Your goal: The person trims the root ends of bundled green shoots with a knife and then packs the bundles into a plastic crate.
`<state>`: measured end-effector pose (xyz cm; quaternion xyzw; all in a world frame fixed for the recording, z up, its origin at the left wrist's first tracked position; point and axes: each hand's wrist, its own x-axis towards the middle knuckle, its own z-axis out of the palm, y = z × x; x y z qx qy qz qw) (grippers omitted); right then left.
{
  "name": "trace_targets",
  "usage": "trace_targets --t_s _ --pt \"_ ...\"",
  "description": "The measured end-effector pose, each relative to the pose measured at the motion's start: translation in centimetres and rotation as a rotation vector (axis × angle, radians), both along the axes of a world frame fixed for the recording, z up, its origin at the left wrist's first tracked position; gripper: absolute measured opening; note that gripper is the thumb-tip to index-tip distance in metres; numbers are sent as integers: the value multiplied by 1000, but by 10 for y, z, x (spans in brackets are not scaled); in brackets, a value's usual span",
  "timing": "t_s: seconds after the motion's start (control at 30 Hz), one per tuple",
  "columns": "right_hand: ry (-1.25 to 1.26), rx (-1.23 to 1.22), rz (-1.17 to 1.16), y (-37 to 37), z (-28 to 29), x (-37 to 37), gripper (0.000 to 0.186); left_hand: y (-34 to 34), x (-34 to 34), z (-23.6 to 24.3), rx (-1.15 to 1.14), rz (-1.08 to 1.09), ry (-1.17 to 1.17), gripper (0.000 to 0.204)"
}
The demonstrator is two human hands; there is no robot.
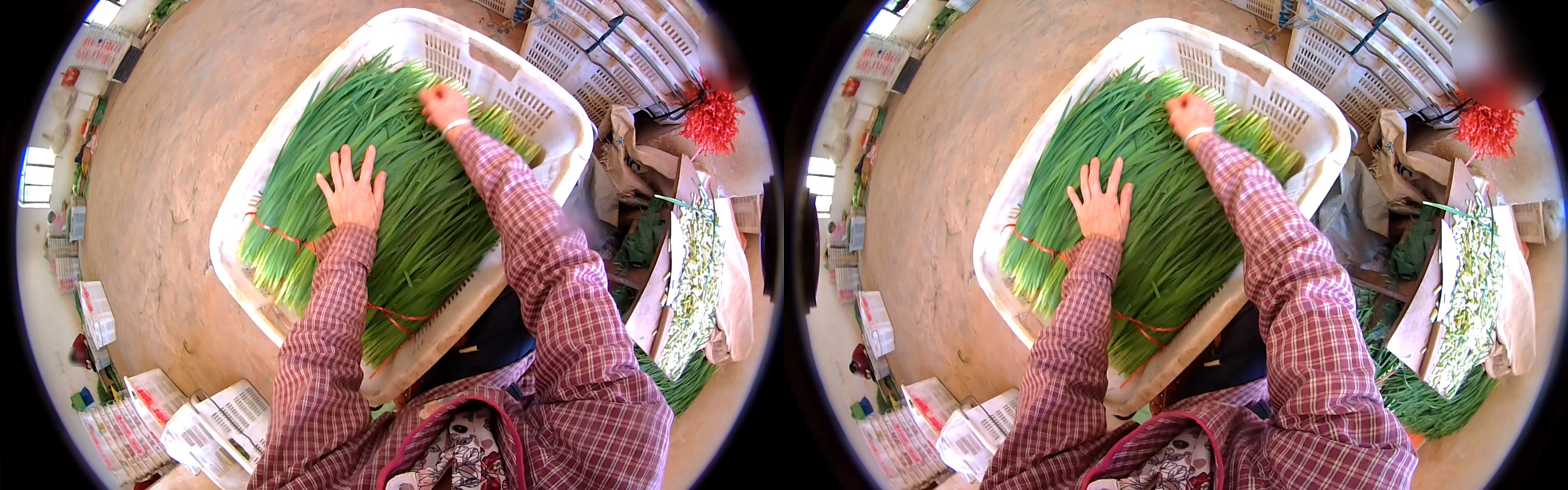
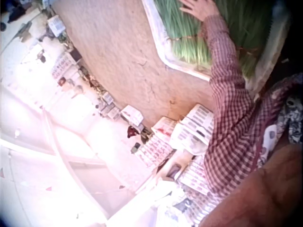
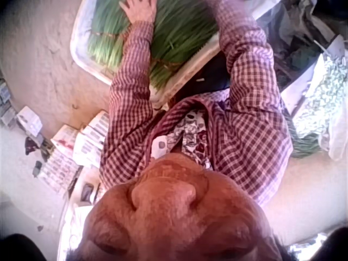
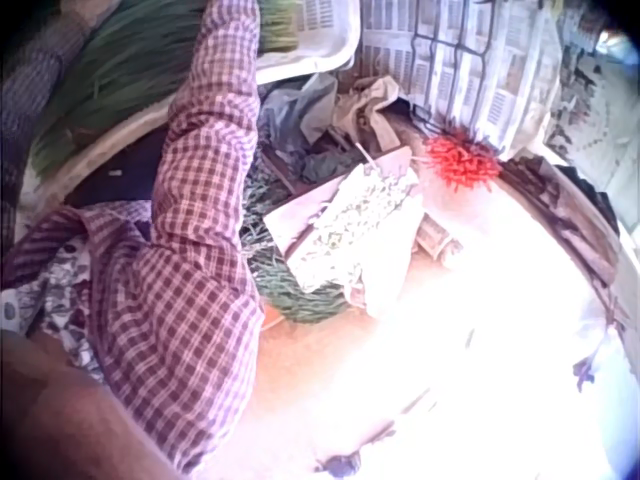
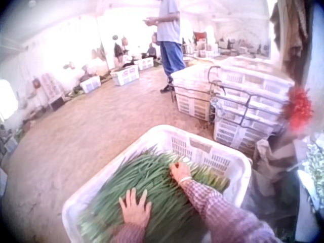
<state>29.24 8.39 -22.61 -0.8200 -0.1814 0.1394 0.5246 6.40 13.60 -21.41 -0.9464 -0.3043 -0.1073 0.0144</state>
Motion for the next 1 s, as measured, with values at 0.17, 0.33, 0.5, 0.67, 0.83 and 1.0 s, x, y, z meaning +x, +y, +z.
trace_targets --t_s 0.17,0.33,0.5,0.67,0.83,1.0 --pt "33 208 -104 -64 58 68 24 1 1 -5 6 4 32 50" --pt "-332 -66 -98 -168 104 127 20 4 0 -8 8 18 60 52" --pt "-717 -1281 10 -250 157 125 30 5 3 -9 -12 40 45 54" --pt "-745 -842 92 -215 167 84 25 -9 23 6 -79 74 17 50" --pt "-569 -454 410 -122 118 12 16 -7 20 -5 -63 -52 -63 43" --pt "-352 -307 432 -68 79 -3 21 -10 19 -5 -61 -87 -90 40"
